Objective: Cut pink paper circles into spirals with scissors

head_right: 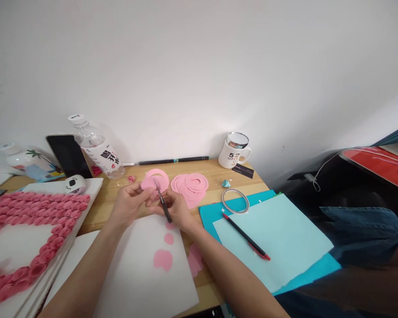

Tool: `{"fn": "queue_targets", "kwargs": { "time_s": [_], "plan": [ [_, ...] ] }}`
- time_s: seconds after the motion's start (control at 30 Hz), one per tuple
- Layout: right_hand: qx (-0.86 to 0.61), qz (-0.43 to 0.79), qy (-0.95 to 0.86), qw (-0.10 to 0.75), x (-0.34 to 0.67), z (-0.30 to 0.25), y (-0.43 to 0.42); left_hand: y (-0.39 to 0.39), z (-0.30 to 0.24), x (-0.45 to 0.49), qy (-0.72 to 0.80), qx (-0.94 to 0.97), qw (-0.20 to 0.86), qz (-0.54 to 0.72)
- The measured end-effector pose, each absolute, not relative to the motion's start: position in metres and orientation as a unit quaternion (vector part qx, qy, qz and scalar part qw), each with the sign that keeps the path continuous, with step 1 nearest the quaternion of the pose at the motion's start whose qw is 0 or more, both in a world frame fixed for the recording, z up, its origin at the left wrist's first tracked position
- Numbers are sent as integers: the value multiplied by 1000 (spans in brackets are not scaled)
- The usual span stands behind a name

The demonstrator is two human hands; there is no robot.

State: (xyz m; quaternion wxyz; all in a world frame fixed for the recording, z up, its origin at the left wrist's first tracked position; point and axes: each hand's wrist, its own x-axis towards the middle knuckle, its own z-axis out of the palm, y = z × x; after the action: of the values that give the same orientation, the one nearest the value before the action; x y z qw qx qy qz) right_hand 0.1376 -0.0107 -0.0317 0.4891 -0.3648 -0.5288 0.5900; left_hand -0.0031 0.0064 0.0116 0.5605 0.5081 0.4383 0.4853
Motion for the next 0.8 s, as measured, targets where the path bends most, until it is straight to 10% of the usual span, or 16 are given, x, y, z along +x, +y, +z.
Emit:
{"fn": "queue_targets", "kwargs": {
  "time_s": [0.8],
  "plan": [
    [-395,598,-516,469,137,-27,-13,8,15,-4,429,465,569,526]
  ]
}}
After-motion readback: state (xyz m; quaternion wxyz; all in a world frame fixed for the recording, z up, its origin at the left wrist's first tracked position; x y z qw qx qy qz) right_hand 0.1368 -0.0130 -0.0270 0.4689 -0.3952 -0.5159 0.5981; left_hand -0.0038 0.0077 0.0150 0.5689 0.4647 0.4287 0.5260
